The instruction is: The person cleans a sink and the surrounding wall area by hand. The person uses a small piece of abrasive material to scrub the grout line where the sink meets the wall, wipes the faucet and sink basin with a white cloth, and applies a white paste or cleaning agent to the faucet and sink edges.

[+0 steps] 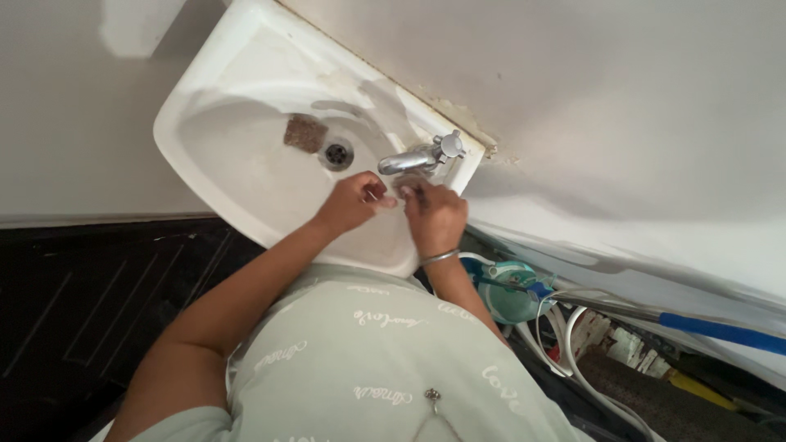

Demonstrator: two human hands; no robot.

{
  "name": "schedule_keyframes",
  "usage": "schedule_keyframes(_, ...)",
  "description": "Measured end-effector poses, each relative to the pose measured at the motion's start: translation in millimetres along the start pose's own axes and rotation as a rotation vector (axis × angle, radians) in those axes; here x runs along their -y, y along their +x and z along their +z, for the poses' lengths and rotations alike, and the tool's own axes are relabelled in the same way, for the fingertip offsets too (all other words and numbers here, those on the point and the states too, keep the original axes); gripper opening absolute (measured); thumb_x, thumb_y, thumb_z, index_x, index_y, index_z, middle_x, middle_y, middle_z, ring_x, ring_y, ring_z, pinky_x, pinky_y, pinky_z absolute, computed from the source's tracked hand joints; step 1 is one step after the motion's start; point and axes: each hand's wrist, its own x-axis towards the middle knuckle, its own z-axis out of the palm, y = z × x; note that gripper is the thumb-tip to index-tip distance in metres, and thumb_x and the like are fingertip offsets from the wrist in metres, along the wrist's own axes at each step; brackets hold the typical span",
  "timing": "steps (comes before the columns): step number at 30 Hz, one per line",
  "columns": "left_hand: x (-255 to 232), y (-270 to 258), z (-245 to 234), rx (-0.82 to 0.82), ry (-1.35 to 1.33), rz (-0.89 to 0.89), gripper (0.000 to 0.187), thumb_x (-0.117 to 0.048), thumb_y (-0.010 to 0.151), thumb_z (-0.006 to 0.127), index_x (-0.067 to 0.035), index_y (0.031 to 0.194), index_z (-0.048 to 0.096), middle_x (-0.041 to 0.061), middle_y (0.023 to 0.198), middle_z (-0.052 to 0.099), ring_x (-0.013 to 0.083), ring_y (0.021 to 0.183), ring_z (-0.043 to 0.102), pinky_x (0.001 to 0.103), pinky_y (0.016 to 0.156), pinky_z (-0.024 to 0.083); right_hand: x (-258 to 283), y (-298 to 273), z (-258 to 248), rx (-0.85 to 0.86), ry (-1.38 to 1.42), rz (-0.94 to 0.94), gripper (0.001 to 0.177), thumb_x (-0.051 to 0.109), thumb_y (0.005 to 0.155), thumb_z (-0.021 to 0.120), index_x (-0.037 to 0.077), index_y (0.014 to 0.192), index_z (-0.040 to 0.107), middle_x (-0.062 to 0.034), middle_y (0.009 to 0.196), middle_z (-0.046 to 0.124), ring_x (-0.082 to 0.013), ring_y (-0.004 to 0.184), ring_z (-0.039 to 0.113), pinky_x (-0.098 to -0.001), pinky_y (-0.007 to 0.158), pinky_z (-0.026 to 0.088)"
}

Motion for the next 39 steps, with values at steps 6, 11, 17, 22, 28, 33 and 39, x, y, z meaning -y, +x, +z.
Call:
schedule_keyframes(6,6,18,39,-0.121,-0.399,-0.046,0.043,-0.02,0.084,0.082,-0.002,0.107,0.049,0.01,0.1,0.065,0.0141,0.071,0.064,0.032,0.06,0.052,-6,6,-2,0.041,0.077,-0.016,0.025,0.005,0.088,0.069,0.002,0.112,0.076,-0.0159,0.084,0.07,-0.0328,0.074,0.067,-0.0437,0.068,0.052)
schedule_keyframes(11,-6,31,58,-0.411,-0.367,0.272,0.039,-0.009,0.084,0.079,-0.004,0.115,0.056,0.013,0.111,0.062,0.021,0.097,0.068,0.037,0.081,0.058,-15,-4,-11,0.02,0.455,0.299,0.023,0.006,0.097,0.066,0.002,0.118,0.075,-0.0101,0.084,0.07,-0.0171,0.063,0.058,-0.03,0.061,0.05)
schedule_keyframes(17,-31,61,21,-0.634,0.526,0.687,0.034,-0.02,0.089,0.079,-0.025,0.122,0.073,0.007,0.137,0.058,0.0324,0.122,0.047,0.046,0.106,0.038,-21,-10,-6,-0.072,0.413,0.278,0.018,0.003,0.095,0.07,0.0,0.113,0.076,-0.0068,0.075,0.057,-0.0097,0.063,0.05,-0.0265,0.058,0.043)
schedule_keyframes(22,-25,62,-1,-0.362,0.732,0.718,0.039,-0.023,0.083,0.078,-0.023,0.121,0.073,-0.003,0.136,0.061,0.0331,0.133,0.047,0.05,0.11,0.03,-26,-18,1,-0.123,0.512,0.274,0.018,0.002,0.095,0.07,-0.001,0.112,0.075,-0.0043,0.077,0.058,-0.0085,0.063,0.048,-0.0258,0.057,0.041)
schedule_keyframes(28,-30,77,0,-0.289,0.609,0.767,0.038,-0.024,0.083,0.079,-0.021,0.121,0.074,-0.004,0.126,0.067,0.0288,0.13,0.048,0.049,0.108,0.028,-54,-25,22,-0.222,0.68,0.425,0.012,0.003,0.1,0.067,-0.002,0.108,0.073,-0.0071,0.101,0.072,-0.0098,0.085,0.063,-0.0248,0.076,0.052)
schedule_keyframes(33,-25,66,-7,-0.354,0.64,0.836,0.018,-0.021,0.089,0.08,-0.023,0.106,0.075,-0.011,0.117,0.07,0.0245,0.129,0.055,0.045,0.107,0.028,-84,-31,37,-0.278,0.876,0.525,0.014,0.004,0.101,0.066,-0.004,0.111,0.072,-0.0107,0.113,0.074,-0.013,0.102,0.066,-0.0269,0.094,0.052)
schedule_keyframes(39,-31,65,-4,-0.315,0.562,0.742,0.026,-0.023,0.079,0.079,-0.02,0.104,0.075,-0.005,0.114,0.07,0.0279,0.125,0.054,0.047,0.103,0.029,-88,-38,42,-0.273,0.896,0.561,0.016,0.006,0.101,0.066,-0.004,0.112,0.071,-0.0127,0.116,0.074,-0.0133,0.105,0.067,-0.0275,0.096,0.052)
